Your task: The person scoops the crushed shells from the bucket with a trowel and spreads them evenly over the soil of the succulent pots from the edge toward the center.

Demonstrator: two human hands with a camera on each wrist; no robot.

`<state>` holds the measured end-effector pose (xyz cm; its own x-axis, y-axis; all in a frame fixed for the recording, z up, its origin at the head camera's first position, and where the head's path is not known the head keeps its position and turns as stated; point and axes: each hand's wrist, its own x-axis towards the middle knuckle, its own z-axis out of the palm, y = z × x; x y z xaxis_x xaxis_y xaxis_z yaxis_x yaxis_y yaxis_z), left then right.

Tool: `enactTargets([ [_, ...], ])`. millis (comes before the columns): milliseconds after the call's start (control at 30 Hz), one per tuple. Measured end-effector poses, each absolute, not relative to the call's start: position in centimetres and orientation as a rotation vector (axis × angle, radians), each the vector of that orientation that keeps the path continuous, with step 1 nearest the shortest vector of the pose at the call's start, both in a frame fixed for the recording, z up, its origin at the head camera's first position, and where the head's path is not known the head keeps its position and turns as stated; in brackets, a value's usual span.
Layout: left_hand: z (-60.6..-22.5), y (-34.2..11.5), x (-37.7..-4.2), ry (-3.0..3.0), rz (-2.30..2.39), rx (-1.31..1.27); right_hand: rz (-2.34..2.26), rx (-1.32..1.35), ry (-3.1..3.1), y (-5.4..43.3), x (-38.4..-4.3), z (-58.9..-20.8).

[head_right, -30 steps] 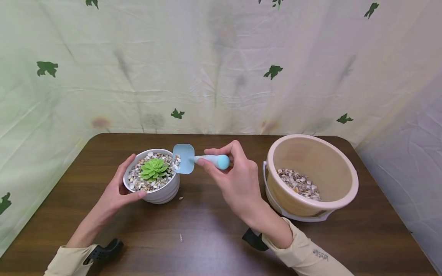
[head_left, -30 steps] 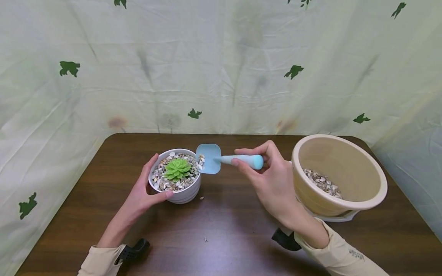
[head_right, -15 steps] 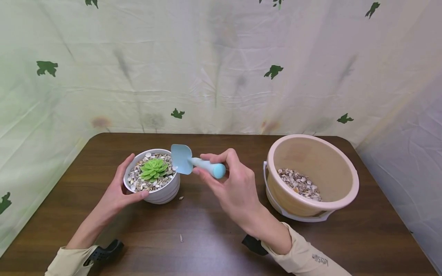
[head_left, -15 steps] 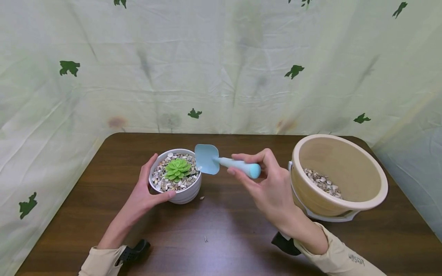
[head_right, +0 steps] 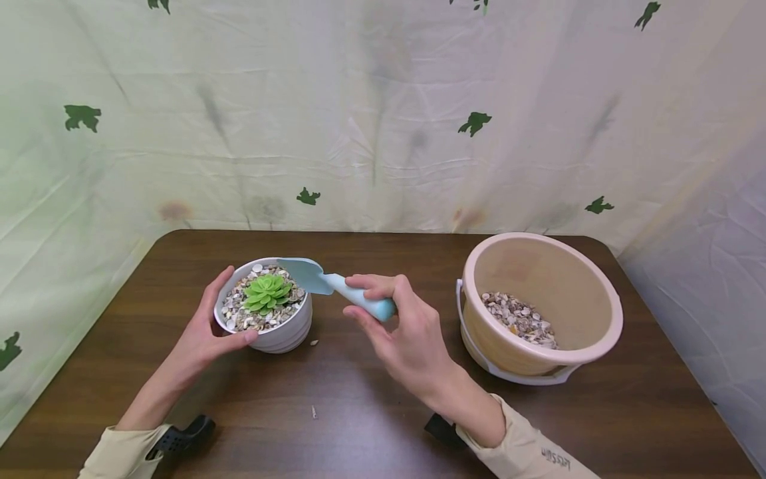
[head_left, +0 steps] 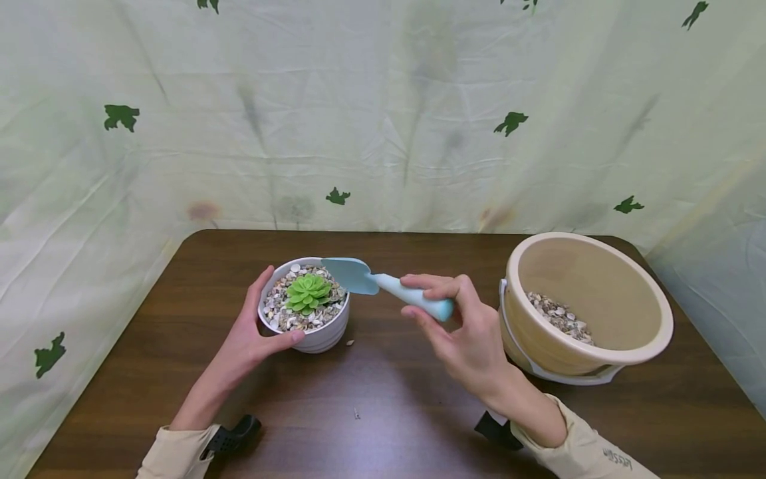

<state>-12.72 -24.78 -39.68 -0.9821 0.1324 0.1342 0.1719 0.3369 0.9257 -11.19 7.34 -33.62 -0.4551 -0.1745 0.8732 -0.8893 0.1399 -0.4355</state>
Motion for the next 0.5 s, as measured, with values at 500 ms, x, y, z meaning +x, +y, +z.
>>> enactTargets([
  [500, -39.6, -24.7, -12.6, -2.532, -1.783, -0.299, 2.207, 0.367, -1.653, 10.2, -11.8, -33.0],
])
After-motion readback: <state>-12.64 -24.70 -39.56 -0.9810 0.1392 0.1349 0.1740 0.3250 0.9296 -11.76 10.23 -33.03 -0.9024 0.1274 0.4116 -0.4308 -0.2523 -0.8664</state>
